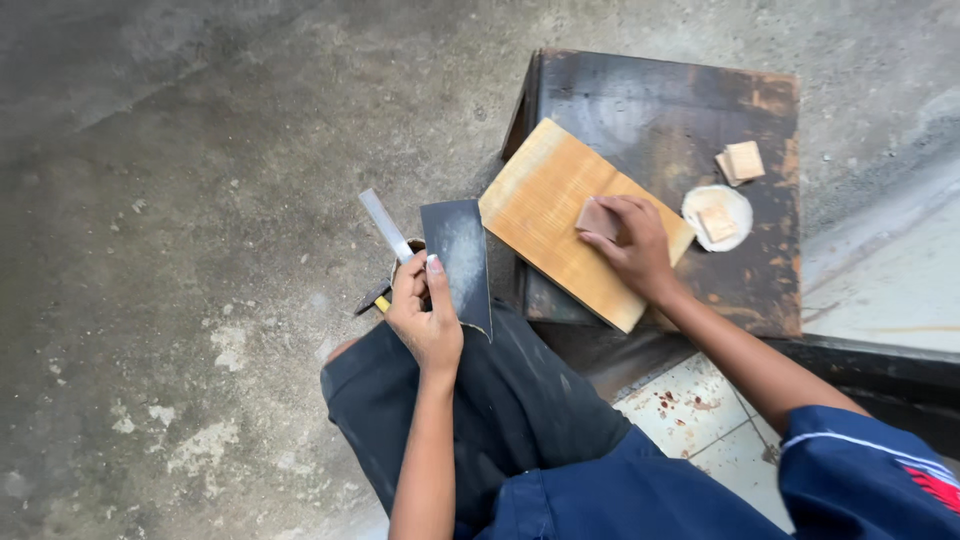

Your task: The person sands the surfaces and edges of a wooden block and a long wooden strip using a piece of sandpaper held by hand.

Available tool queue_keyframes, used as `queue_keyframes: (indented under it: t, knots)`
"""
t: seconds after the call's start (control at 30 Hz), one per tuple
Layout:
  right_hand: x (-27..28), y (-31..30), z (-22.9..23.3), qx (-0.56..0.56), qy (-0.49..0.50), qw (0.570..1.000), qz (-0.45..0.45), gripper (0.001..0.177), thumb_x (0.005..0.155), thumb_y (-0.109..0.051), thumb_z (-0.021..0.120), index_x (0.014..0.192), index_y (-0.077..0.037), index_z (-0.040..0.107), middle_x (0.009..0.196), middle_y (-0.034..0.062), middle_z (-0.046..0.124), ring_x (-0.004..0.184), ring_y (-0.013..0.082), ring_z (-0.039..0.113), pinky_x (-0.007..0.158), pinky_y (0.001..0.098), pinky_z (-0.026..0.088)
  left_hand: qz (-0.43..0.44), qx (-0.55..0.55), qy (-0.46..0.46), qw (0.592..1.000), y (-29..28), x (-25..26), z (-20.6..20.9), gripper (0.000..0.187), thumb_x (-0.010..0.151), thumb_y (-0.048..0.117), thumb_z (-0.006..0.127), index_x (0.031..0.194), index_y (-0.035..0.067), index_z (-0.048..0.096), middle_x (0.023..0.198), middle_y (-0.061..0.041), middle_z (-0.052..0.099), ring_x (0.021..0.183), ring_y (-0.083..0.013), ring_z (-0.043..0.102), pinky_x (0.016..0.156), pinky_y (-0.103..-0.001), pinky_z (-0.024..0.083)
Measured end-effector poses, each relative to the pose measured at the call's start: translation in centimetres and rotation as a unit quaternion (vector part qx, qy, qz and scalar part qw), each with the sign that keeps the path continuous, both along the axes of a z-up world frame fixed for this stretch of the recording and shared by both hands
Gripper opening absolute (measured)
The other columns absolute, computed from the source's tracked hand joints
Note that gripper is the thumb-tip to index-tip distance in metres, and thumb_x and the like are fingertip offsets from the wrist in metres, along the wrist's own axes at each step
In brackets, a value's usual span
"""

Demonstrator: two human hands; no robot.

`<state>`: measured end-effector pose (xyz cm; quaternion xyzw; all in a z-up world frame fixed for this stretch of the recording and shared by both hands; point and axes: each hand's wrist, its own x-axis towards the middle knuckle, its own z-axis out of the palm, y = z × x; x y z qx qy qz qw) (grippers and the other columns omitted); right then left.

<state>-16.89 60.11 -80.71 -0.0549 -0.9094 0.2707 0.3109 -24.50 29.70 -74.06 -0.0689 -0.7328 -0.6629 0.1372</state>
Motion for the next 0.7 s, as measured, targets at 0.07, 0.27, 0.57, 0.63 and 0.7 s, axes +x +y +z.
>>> queue_keyframes:
  t: [0.07, 0.27, 0.57, 0.63, 0.7]
  knots:
    - [0.2, 0.0, 0.2, 0.015, 0.017, 1.0, -0.003, 0.053, 0.082, -0.033, 0.09, 0.125, -0.01, 0.07, 0.115, 0.0039, 0.074, 0.11, 0.0287, 0.066, 0.101, 0.042, 0.047, 0.022, -0.01, 0.031, 0.999, 0.2, 1.4, 0.7, 0.024, 0.108, 0.018, 0.058, 0.108, -0.002, 0.072, 0.056, -0.006, 0.063, 0.049, -0.0109, 0.056, 0.052, -0.027, 0.048]
    - [0.8, -0.1, 0.0, 0.006, 0.064, 0.998, -0.007, 0.049, 0.083, -0.032, 0.091, 0.124, -0.014, 0.071, 0.116, 0.0006, 0.074, 0.104, 0.0239, 0.065, 0.097, 0.0377, 0.049, 0.007, -0.062, 0.029, 0.998, 3.5, 5.2, 1.9, 0.017, 0.104, 0.017, 0.063, 0.108, 0.003, 0.071, 0.072, -0.011, 0.075, 0.067, -0.0211, 0.073, 0.058, -0.033, 0.056]
    - [1.6, 0.9, 0.9, -0.179, 0.115, 0.977, 0.007, 0.043, 0.094, -0.01, 0.082, 0.132, -0.002, 0.061, 0.116, 0.0143, 0.07, 0.099, 0.0238, 0.067, 0.092, 0.0384, 0.053, -0.195, -0.329, -0.026, 0.923, 11.1, 1.9, 2.5, 0.023, 0.102, 0.027, 0.051, 0.118, 0.018, 0.066, 0.083, -0.019, 0.076, 0.082, -0.0457, 0.074, 0.072, -0.058, 0.057]
    - [1.5, 1.0, 0.8, -0.206, 0.131, 0.97, 0.006, 0.041, 0.097, -0.006, 0.079, 0.133, -0.001, 0.059, 0.117, 0.0159, 0.07, 0.1, 0.0234, 0.067, 0.093, 0.0391, 0.053, -0.206, -0.326, -0.037, 0.922, 12.1, 0.8, 1.4, 0.023, 0.102, 0.032, 0.049, 0.118, 0.022, 0.064, 0.084, -0.017, 0.076, 0.083, -0.0463, 0.074, 0.076, -0.059, 0.057]
    - [1.4, 0.5, 1.3, -0.193, 0.093, 0.977, -0.012, 0.039, 0.095, -0.005, 0.08, 0.129, 0.002, 0.062, 0.115, 0.0189, 0.07, 0.098, 0.0277, 0.069, 0.092, 0.0431, 0.054, -0.217, -0.2, -0.057, 0.954, 12.6, -0.2, 0.0, 0.022, 0.104, 0.03, 0.051, 0.115, 0.016, 0.063, 0.089, -0.017, 0.076, 0.09, -0.0468, 0.072, 0.078, -0.059, 0.056]
